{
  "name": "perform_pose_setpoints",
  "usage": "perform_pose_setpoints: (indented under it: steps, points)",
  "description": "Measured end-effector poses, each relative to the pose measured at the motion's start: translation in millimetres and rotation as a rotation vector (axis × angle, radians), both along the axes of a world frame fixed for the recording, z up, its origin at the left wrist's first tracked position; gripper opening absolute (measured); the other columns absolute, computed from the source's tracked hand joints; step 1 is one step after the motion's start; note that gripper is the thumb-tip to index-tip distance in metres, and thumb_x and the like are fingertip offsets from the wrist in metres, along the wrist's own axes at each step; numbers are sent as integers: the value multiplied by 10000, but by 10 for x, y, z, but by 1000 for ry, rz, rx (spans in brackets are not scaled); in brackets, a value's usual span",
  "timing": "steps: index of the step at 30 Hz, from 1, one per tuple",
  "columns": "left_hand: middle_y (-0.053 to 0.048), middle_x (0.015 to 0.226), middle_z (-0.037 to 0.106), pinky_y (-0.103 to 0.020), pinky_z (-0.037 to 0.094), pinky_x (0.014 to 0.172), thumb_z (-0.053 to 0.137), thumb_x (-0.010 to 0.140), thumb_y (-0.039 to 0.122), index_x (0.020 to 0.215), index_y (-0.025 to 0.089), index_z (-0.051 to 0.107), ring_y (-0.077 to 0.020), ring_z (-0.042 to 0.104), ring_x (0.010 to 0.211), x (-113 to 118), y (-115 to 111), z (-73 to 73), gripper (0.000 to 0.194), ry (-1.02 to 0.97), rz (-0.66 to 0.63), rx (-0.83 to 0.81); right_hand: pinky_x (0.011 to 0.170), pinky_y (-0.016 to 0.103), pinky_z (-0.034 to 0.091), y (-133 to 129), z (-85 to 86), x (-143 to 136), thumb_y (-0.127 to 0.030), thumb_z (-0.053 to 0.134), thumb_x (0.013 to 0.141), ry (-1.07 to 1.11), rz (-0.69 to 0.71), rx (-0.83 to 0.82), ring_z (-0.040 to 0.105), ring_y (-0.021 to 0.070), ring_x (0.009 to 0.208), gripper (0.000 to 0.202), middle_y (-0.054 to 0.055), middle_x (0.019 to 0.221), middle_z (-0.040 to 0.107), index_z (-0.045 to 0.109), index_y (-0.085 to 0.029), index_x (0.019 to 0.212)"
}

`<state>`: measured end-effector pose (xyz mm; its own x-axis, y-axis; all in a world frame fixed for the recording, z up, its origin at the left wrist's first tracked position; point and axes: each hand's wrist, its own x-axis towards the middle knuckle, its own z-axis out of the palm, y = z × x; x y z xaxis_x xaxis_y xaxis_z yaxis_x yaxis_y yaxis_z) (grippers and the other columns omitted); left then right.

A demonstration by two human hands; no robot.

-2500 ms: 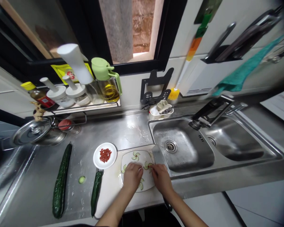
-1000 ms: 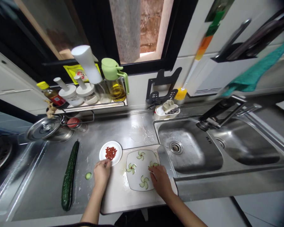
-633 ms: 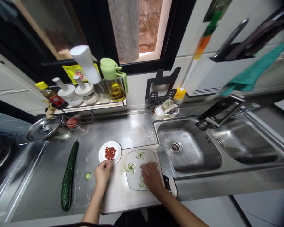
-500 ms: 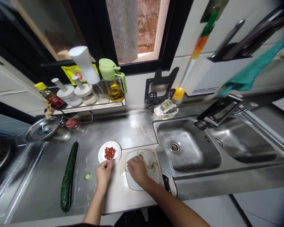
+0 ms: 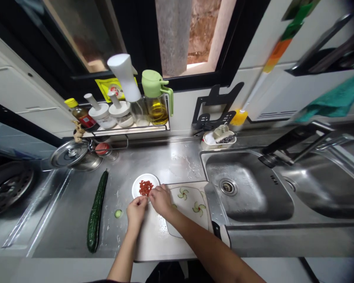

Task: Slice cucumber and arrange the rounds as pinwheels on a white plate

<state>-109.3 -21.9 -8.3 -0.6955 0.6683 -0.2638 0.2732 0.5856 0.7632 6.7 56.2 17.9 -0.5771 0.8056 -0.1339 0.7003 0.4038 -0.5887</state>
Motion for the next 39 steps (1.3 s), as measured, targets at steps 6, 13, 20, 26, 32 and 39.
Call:
perform_pose_setpoints:
  steps: [6, 13, 20, 26, 32, 39]
  points:
    - [-73, 736, 726, -253, 440, 592, 588, 640, 549, 804, 129, 727, -175, 607, 607, -87, -65, 59, 472, -15, 54, 39, 761, 337, 304, 87, 20, -22, -218, 473, 861, -26, 77, 45, 429, 219, 996, 185, 48, 949, 643, 658, -228, 856]
    - [-52, 703, 713, -243, 441, 600, 585, 687, 498, 812, 141, 731, -155, 585, 589, 28, -176, 117, 404, -5, -22, 51, 756, 314, 315, 136, 143, 208, -200, 465, 864, -23, 43, 72, 447, 203, 940, 203, 40, 930, 650, 666, -229, 876]
    - [-32, 681, 665, -230, 438, 561, 564, 761, 318, 742, 189, 726, -126, 547, 571, 764, -285, 167, 207, -38, -421, 157, 808, 314, 352, -102, 76, 1112, -184, 466, 859, 55, -121, 88, 496, 198, 881, 205, 51, 852, 645, 671, -195, 867]
    - [-43, 743, 662, -263, 476, 681, 572, 789, 225, 766, 203, 702, -155, 606, 744, 1193, -361, 29, 134, 3, -724, 210, 793, 345, 405, -559, -121, 1704, -171, 451, 841, 91, -181, 35, 542, 206, 839, 214, 62, 814, 632, 662, -190, 876]
    - [-49, 764, 650, -287, 483, 724, 562, 813, 191, 766, 202, 678, -166, 595, 784, 1285, -369, -68, 126, 90, -854, 246, 790, 335, 441, -784, -125, 1791, -158, 422, 851, 125, -183, -66, 561, 198, 864, 241, 75, 862, 627, 649, -183, 926]
    - [-56, 763, 642, -304, 488, 731, 551, 814, 176, 768, 195, 680, -171, 599, 784, 1296, -366, -77, 137, 126, -844, 240, 780, 339, 441, -865, -155, 1779, -131, 404, 853, 119, -140, -67, 546, 192, 844, 266, 72, 865, 610, 642, -186, 959]
